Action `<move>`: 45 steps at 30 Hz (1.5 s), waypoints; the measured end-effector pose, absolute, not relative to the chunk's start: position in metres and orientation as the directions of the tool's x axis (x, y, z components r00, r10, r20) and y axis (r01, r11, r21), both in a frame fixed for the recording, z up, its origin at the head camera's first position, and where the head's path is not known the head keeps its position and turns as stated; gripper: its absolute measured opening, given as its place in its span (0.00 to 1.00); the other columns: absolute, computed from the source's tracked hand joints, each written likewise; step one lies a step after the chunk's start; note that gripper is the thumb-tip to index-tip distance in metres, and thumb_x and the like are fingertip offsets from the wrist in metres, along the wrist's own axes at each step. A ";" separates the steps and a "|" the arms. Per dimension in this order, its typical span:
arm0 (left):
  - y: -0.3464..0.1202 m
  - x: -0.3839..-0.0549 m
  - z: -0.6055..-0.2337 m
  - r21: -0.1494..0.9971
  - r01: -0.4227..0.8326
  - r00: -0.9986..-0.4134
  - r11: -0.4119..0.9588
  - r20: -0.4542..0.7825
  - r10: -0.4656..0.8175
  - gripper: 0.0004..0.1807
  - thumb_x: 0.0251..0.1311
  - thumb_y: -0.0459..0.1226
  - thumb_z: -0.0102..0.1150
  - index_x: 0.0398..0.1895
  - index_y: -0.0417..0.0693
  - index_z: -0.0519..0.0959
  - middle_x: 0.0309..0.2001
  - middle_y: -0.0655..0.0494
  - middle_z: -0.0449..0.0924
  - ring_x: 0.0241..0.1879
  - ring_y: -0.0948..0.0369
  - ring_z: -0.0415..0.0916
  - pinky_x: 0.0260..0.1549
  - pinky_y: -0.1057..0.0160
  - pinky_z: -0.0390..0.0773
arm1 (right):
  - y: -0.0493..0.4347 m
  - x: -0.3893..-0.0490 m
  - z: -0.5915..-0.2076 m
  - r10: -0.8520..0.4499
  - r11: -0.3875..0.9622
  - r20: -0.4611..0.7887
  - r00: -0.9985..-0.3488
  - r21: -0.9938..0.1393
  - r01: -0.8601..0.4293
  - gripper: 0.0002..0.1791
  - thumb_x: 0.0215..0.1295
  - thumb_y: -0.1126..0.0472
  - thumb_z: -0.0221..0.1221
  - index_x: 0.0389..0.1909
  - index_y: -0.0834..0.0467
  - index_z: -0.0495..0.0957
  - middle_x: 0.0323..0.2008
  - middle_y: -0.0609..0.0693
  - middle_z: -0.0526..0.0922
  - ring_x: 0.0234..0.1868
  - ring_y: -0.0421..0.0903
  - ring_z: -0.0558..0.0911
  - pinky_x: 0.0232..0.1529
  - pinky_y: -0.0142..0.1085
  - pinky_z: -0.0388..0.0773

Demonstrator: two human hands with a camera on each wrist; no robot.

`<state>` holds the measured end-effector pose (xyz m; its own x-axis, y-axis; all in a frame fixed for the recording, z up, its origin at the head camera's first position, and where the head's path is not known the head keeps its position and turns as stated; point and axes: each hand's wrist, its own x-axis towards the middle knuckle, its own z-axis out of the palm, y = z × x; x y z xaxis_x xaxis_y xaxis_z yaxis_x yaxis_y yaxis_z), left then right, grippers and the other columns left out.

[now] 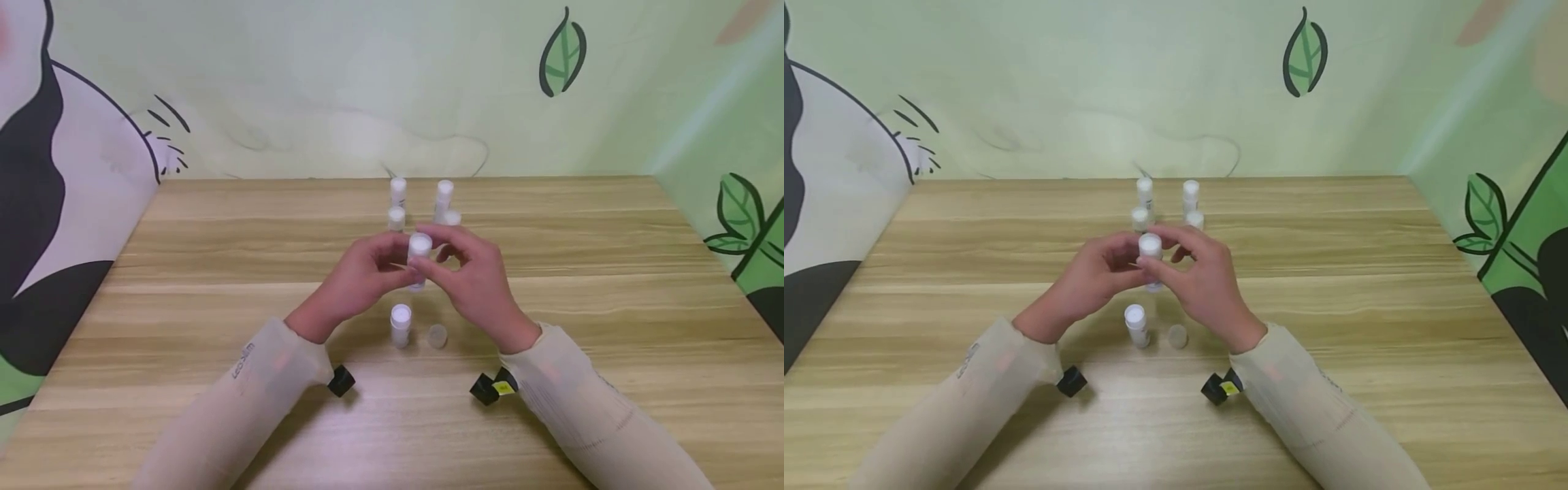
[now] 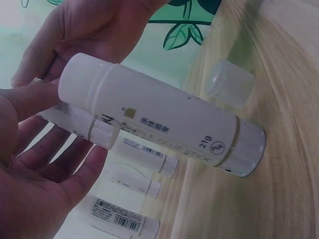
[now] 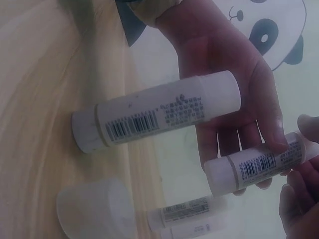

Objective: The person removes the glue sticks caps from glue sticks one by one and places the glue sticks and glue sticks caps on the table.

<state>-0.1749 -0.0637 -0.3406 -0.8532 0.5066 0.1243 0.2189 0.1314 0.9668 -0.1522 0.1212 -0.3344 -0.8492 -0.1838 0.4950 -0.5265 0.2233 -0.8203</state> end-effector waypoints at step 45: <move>-0.074 -0.183 -0.346 0.958 0.197 -0.875 0.208 0.076 0.478 0.18 0.57 0.35 0.68 0.52 0.49 0.79 0.48 0.54 0.83 0.49 0.57 0.81 0.49 0.59 0.82 | 0.131 -0.154 -0.327 -0.094 0.183 0.473 -0.876 -0.857 -0.483 0.20 0.54 0.70 0.68 0.50 0.62 0.82 0.38 0.37 0.82 0.39 0.42 0.77 0.38 0.29 0.75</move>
<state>-0.1825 -0.0739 -0.3458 -0.8749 0.4783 0.0759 0.1970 0.2083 0.9580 -0.1542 0.1313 -0.3273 -0.8758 -0.0943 0.4734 -0.4827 0.1826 -0.8565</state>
